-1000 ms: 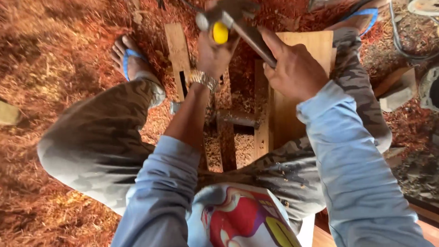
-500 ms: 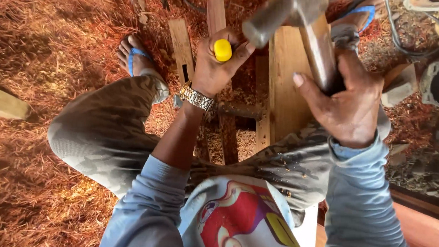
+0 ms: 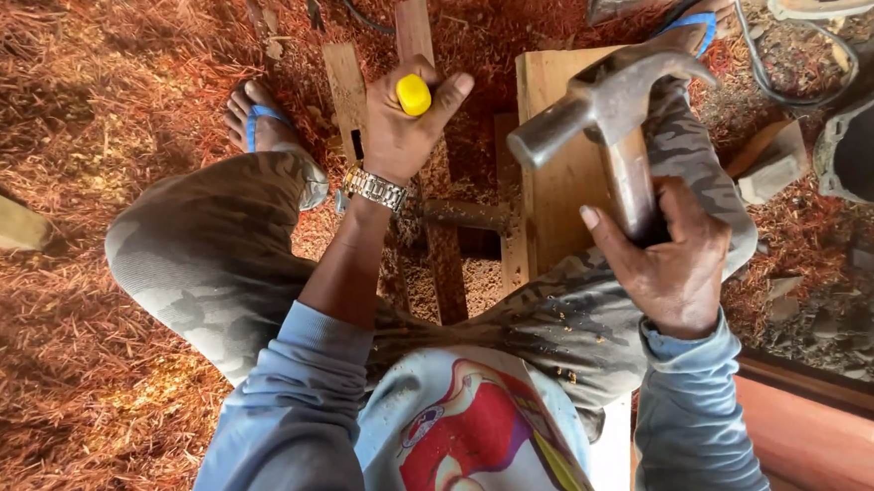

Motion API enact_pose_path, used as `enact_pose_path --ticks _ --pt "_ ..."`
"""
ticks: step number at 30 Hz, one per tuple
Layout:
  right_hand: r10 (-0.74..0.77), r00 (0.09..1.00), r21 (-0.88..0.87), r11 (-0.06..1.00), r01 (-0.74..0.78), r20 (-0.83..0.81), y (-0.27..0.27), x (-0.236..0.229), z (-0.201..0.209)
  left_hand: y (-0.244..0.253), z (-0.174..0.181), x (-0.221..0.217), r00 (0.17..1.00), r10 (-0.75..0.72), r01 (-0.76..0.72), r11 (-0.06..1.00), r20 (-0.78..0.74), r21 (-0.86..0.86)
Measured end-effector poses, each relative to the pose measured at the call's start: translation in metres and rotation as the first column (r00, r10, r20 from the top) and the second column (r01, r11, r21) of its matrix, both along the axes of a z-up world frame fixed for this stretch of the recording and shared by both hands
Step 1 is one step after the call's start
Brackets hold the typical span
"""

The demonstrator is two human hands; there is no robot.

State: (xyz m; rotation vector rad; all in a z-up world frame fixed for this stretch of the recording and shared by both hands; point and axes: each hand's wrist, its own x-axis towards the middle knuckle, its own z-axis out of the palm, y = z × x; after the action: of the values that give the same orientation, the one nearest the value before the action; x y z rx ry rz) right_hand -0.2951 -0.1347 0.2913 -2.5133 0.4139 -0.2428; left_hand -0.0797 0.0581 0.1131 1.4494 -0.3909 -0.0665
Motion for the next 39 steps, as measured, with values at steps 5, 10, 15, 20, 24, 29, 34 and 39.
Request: enact_pose_path --ticks 5,10,15,20,24,29,34,39 --pt "0.034 0.999 -0.005 0.999 -0.033 0.034 0.012 -0.006 0.006 0.004 -0.008 -0.004 0.995 -0.073 0.079 0.994 -0.07 0.075" --pt "0.01 1.0 0.004 1.0 -0.01 0.007 0.022 0.001 0.012 0.009 -0.004 -0.012 0.994 -0.071 0.077 0.994 -0.081 0.079" --pt "0.018 0.999 0.012 1.0 -0.018 0.032 0.031 0.008 0.019 0.001 -0.031 -0.018 0.957 -0.167 0.181 0.983 -0.238 0.037" --pt "0.147 0.972 0.131 0.976 -0.173 0.185 0.033 0.022 -0.012 -0.004 -0.126 -0.029 0.486 -0.692 -0.112 0.556 -0.534 -0.823" --pt "0.189 0.979 -0.095 0.979 -0.181 0.079 0.039 0.038 -0.046 -0.001 -0.127 -0.033 0.332 -0.819 -0.244 0.405 -0.468 -0.881" --pt "0.352 0.926 -0.233 0.897 -0.375 -0.136 0.054 0.052 -0.007 0.0 -0.111 -0.031 0.908 -0.352 0.368 0.93 -0.226 0.027" --pt "0.197 0.977 -0.013 0.98 -0.198 -0.084 0.059 0.035 -0.024 0.0 -0.184 -0.048 0.767 -0.613 0.179 0.487 -0.188 -0.855" --pt "0.254 0.916 -0.092 0.951 -0.295 -0.311 0.045 0.044 -0.043 -0.006 -0.083 -0.039 0.204 -0.644 -0.407 0.629 -0.738 -0.662"
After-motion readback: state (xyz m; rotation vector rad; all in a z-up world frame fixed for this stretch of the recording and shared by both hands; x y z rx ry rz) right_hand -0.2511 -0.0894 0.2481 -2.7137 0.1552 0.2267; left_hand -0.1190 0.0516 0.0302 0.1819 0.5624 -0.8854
